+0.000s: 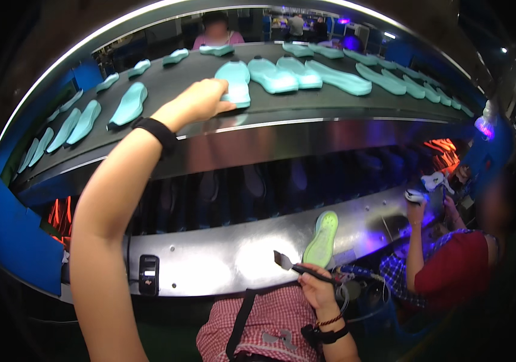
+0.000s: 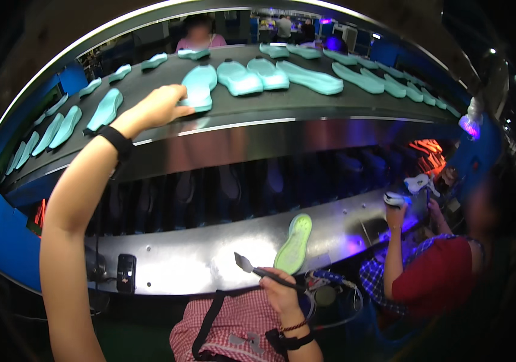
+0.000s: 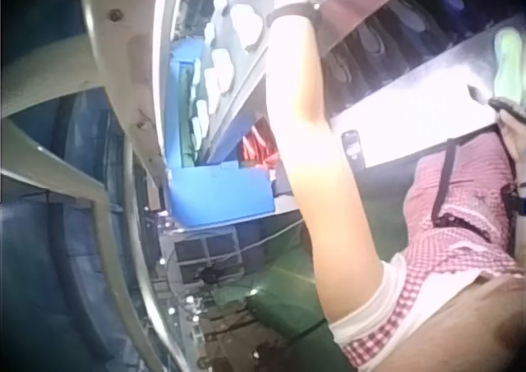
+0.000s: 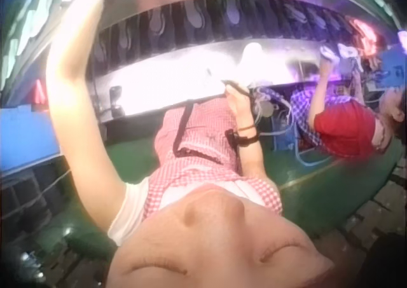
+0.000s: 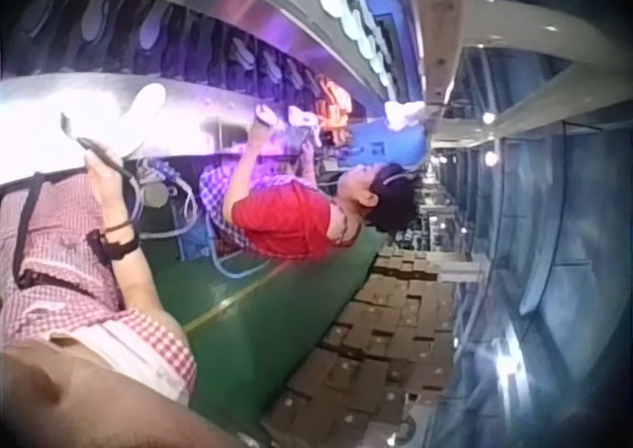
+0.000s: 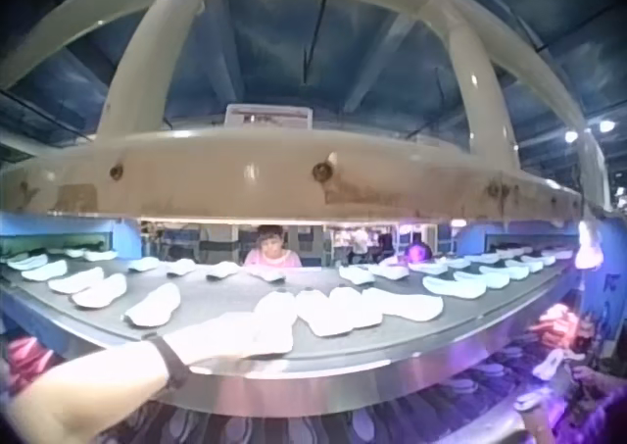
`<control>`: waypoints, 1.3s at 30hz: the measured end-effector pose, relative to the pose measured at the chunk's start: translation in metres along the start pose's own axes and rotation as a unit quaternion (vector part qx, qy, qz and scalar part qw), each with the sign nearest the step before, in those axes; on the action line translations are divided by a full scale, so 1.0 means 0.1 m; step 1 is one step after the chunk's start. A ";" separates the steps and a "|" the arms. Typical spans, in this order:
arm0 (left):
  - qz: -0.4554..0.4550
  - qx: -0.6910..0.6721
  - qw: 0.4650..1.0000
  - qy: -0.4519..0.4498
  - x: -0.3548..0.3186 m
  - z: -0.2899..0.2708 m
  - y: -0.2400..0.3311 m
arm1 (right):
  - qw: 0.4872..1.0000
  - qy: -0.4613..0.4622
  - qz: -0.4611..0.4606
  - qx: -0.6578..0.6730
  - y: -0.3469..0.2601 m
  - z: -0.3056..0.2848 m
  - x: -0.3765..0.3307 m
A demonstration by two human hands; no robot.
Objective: Applying adhesive to shoe soles with a brush and placing them onto a conveyor belt system.
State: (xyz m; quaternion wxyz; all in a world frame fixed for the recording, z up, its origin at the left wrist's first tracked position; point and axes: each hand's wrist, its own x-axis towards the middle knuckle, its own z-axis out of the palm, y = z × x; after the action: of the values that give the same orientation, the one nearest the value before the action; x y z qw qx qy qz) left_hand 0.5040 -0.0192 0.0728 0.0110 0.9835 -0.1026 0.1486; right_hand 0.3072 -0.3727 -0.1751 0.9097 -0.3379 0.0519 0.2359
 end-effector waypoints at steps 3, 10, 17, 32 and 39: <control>-0.048 -0.154 0.984 0.071 -0.42 -0.15 0.17 | 0.999 0.021 -0.035 -0.035 -0.09 -0.05 -0.04; -0.266 -0.791 0.528 0.160 -1.72 0.04 0.66 | 0.990 0.077 -0.072 -0.089 -0.20 -0.02 -0.04; -0.134 -0.958 0.254 -0.016 -3.06 0.63 1.12 | 0.992 0.076 -0.068 -0.075 -0.15 0.18 -0.10; -0.288 -0.953 0.088 0.022 -3.51 1.50 1.95 | 0.962 -0.083 0.030 -0.257 0.57 0.86 0.25; -0.457 -0.849 0.214 0.159 -3.42 1.61 1.95 | 0.771 -0.248 -0.152 -0.566 0.57 1.13 -0.03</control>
State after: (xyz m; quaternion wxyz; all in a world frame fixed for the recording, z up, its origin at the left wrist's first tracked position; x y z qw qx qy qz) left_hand 0.1913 -0.1503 -0.1837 0.9212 0.2241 0.3033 0.0960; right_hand 0.2708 -0.2638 -0.1210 0.5594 -0.7247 -0.3706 0.1566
